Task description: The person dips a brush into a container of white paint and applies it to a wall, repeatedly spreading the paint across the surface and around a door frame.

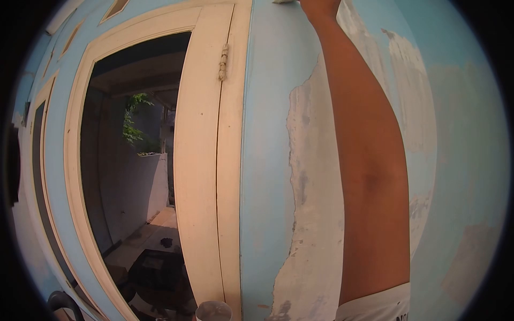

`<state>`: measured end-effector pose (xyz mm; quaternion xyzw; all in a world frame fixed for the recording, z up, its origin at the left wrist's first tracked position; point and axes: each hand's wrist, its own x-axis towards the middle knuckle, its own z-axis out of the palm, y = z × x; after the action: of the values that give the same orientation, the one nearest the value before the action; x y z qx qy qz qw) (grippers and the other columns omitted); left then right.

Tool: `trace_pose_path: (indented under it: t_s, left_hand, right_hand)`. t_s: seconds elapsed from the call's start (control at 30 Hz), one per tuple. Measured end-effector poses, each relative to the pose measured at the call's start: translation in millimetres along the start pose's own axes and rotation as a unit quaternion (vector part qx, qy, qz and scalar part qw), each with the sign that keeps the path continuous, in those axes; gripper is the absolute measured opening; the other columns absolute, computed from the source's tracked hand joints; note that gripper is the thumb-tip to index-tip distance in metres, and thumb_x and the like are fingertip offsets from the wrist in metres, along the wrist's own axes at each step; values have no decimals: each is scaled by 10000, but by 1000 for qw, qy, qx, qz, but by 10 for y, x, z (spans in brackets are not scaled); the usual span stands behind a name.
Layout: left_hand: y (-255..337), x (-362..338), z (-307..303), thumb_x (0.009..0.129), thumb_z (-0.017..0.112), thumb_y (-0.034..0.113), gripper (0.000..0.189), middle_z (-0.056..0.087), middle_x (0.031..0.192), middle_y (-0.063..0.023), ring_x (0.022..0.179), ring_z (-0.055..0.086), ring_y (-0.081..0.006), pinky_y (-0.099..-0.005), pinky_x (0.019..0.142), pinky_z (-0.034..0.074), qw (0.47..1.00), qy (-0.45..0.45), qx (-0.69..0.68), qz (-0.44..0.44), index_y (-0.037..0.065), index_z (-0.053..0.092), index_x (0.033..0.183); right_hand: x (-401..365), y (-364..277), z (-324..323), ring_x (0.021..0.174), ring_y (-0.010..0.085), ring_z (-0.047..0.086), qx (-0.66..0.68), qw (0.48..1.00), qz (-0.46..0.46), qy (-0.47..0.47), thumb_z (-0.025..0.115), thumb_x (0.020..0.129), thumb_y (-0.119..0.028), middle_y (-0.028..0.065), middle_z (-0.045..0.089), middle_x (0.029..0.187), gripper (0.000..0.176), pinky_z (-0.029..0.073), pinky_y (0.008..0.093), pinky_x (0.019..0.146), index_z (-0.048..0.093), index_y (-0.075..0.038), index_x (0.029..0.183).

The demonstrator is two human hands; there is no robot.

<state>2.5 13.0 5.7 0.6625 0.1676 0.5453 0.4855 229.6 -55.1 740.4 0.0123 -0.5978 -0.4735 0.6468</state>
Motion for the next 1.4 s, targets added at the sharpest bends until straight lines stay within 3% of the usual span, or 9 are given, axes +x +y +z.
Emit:
trace_pose_path:
  t_s: [0.1,0.17,0.23,0.4,0.7,1.0,1.1,1.23,1.4]
  left_hand:
    - [243,2,59,709,852,561,1034,542,1347,-182,1229,547,-331,-441,1008,446,998,2,-62,-7,0,391,1444]
    - [148,-50,-7,715,853,544,1023,535,1356,-184,1234,543,-330,-441,1011,445,999,-8,-36,-7,2,389,1448]
    - [132,-44,-30,721,854,527,1013,528,1364,-185,1238,539,-329,-441,1013,443,1000,-16,-17,1,3,387,1451]
    - [94,-6,-58,718,869,469,990,536,1357,-176,1235,543,-323,-427,1016,444,999,-25,-19,-13,4,391,1449]
    - [18,-42,8,719,879,389,929,571,1325,-170,1207,573,-310,-421,1009,452,998,-7,-61,34,10,418,1431]
    - [55,0,60,758,846,150,813,564,1322,-167,1217,564,-297,-408,1002,461,992,-36,-116,22,12,410,1429]
    - [40,-36,101,741,870,237,880,555,1335,-169,1234,554,-301,-417,1013,455,989,-37,-146,13,11,392,1445]
    - [145,-137,-81,720,881,355,959,561,1335,-177,1236,559,-312,-429,1011,461,998,-55,-42,5,6,377,1457]
    - [100,-219,-250,708,875,444,1009,570,1330,-183,1238,561,-329,-448,1012,461,998,-54,-41,-11,6,370,1464]
  right_hand:
    - [-158,-123,-256,538,130,604,-198,977,29,-72,602,1013,-267,77,607,744,268,531,265,483,520,-21,944]
    - [-457,-441,-543,720,167,729,-282,951,62,-110,629,984,-385,112,698,868,392,603,282,686,599,3,1028]
    - [-677,-653,-829,615,142,698,-290,951,58,-94,633,975,-410,102,705,815,421,566,255,607,616,10,959]
    - [-77,-364,-618,545,134,614,-41,999,30,-11,606,1010,-267,77,611,743,271,535,274,483,511,-28,924]
    - [-711,-613,-843,559,128,663,-285,956,57,-48,613,991,-391,93,695,746,410,523,239,533,634,8,898]
    - [-575,-703,-18,548,126,599,-11,999,38,-14,609,1007,-258,72,604,742,261,522,264,494,530,-18,944]
    - [-913,-773,11,571,104,591,-239,970,20,-43,581,1025,-223,64,604,778,212,511,254,512,523,-36,944]
    - [-1661,-1287,-399,498,116,590,-136,982,119,-51,609,1002,-257,95,685,767,283,507,263,504,533,-8,891]
    - [-1415,-1223,-270,484,104,580,-56,997,54,-7,627,991,-260,77,683,736,277,494,263,495,539,-7,921]
